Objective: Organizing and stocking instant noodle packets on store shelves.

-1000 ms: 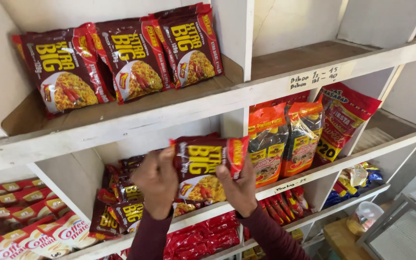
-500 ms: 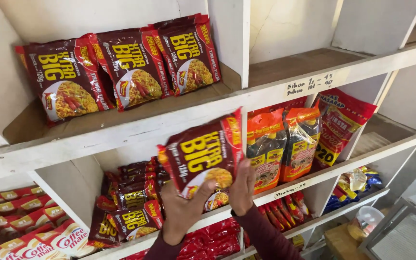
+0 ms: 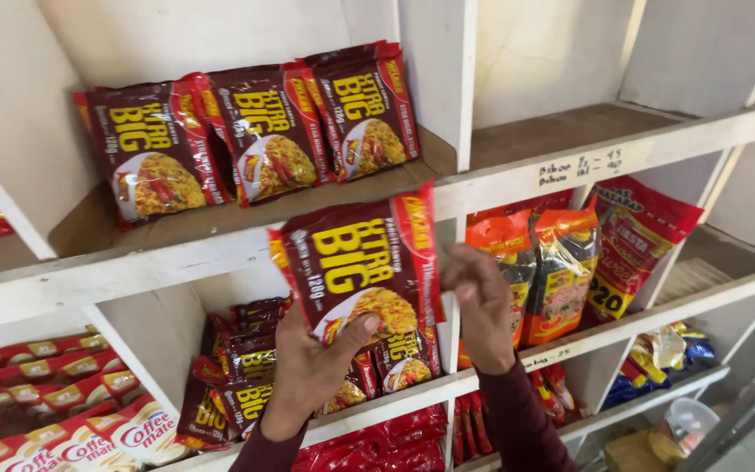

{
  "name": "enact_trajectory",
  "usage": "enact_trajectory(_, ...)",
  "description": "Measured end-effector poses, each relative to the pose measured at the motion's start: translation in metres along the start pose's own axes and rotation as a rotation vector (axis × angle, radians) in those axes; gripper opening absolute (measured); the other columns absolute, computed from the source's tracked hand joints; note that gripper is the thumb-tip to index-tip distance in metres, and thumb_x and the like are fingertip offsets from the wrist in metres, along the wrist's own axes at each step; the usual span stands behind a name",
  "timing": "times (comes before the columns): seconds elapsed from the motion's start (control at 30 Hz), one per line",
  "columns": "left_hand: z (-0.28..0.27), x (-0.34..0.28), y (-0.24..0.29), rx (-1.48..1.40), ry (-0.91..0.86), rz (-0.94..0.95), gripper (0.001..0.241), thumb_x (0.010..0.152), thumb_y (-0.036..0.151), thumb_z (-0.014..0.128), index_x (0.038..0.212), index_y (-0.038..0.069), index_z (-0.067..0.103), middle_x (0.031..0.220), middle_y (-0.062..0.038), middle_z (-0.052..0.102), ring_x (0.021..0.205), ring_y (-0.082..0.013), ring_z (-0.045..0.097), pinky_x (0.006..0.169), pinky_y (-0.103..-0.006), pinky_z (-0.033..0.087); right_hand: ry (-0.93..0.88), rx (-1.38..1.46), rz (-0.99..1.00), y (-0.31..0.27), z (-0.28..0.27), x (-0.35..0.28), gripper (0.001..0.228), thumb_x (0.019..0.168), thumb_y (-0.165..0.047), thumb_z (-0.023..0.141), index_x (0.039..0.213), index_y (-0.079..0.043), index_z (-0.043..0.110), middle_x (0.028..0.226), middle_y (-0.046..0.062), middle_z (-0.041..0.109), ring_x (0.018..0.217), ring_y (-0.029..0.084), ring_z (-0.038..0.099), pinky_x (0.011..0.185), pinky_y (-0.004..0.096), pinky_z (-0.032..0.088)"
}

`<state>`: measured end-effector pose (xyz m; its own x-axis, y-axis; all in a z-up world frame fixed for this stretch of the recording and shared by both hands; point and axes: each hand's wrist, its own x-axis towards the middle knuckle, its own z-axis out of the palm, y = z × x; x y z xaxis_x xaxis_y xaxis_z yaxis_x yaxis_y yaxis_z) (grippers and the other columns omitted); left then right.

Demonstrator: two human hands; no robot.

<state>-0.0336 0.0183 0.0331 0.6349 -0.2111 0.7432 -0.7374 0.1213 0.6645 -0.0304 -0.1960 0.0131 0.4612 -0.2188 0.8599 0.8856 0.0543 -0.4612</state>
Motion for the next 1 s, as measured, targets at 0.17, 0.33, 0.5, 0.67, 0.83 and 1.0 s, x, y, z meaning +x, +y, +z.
enact_trajectory(0.17, 0.0, 0.021, 0.007, 0.12, -0.038, 0.087, 0.047, 0.096, 0.038, 0.068, 0.125, 0.002, 0.064, 0.109, -0.011, 0.078, 0.094, -0.0182, 0.079, 0.08, -0.0339, 0.068, -0.149, -0.23, 0.083, 0.035, 0.007, -0.003, 0.04, 0.108, -0.04, 0.056, 0.112, -0.004, 0.073, 0.076, 0.0, 0.067, 0.059, 0.006, 0.055, 0.052, 0.026, 0.047)
enact_trajectory(0.33, -0.018, 0.053, 0.025, 0.097, -0.039, 0.153, 0.052, 0.102, 0.048, 0.062, 0.129, 0.003, 0.065, 0.113, -0.011, 0.077, 0.103, -0.0193, 0.076, 0.088, -0.036, 0.064, -0.182, -0.135, -0.045, -0.01, 0.036, 0.047, 0.043, 0.111, -0.041, 0.046, 0.125, -0.002, 0.059, 0.1, 0.001, 0.07, 0.086, 0.008, 0.067, 0.073, 0.028, 0.059)
enact_trajectory(0.5, -0.048, 0.109, 0.044, 0.204, -0.064, 0.215, 0.043, 0.097, 0.036, 0.072, 0.125, 0.004, 0.068, 0.111, -0.011, 0.077, 0.101, -0.0195, 0.074, 0.091, -0.0383, 0.061, -0.344, -0.437, -0.084, 0.006, 0.01, 0.117, 0.041, 0.113, -0.039, 0.051, 0.12, -0.001, 0.065, 0.093, 0.004, 0.064, 0.081, 0.008, 0.06, 0.07, 0.026, 0.055)
enact_trajectory(0.67, -0.057, 0.167, 0.043, 0.265, 0.021, 0.221, 0.03, 0.095, 0.025, 0.079, 0.117, 0.005, 0.072, 0.109, -0.011, 0.079, 0.096, -0.0172, 0.076, 0.088, -0.0376, 0.063, -0.229, -0.548, -0.002, -0.011, 0.013, 0.177, 0.037, 0.108, -0.035, 0.05, 0.13, -0.012, 0.07, 0.11, 0.004, 0.078, 0.075, 0.01, 0.066, 0.068, 0.027, 0.061)
enact_trajectory(0.83, -0.032, 0.203, 0.032, 0.186, 0.17, -0.166, 0.023, 0.087, 0.022, 0.08, 0.102, 0.005, 0.076, 0.091, -0.011, 0.079, 0.061, -0.0143, 0.068, 0.05, -0.0329, 0.058, -0.156, -0.723, -0.19, 0.011, -0.002, 0.188, 0.028, 0.1, -0.012, 0.069, 0.126, -0.002, 0.066, 0.113, 0.012, 0.076, 0.098, 0.015, 0.074, 0.083, 0.031, 0.065)
enact_trajectory(1.0, -0.009, 0.216, 0.016, 0.266, 0.139, -0.273, 0.023, 0.087, 0.02, 0.082, 0.097, 0.0, 0.076, 0.085, -0.015, 0.076, 0.059, -0.0147, 0.065, 0.049, -0.0312, 0.053, -0.23, -0.669, 0.027, 0.011, 0.001, 0.175, 0.045, 0.095, -0.017, 0.071, 0.133, 0.003, 0.058, 0.115, 0.017, 0.075, 0.102, 0.021, 0.075, 0.087, 0.034, 0.063)
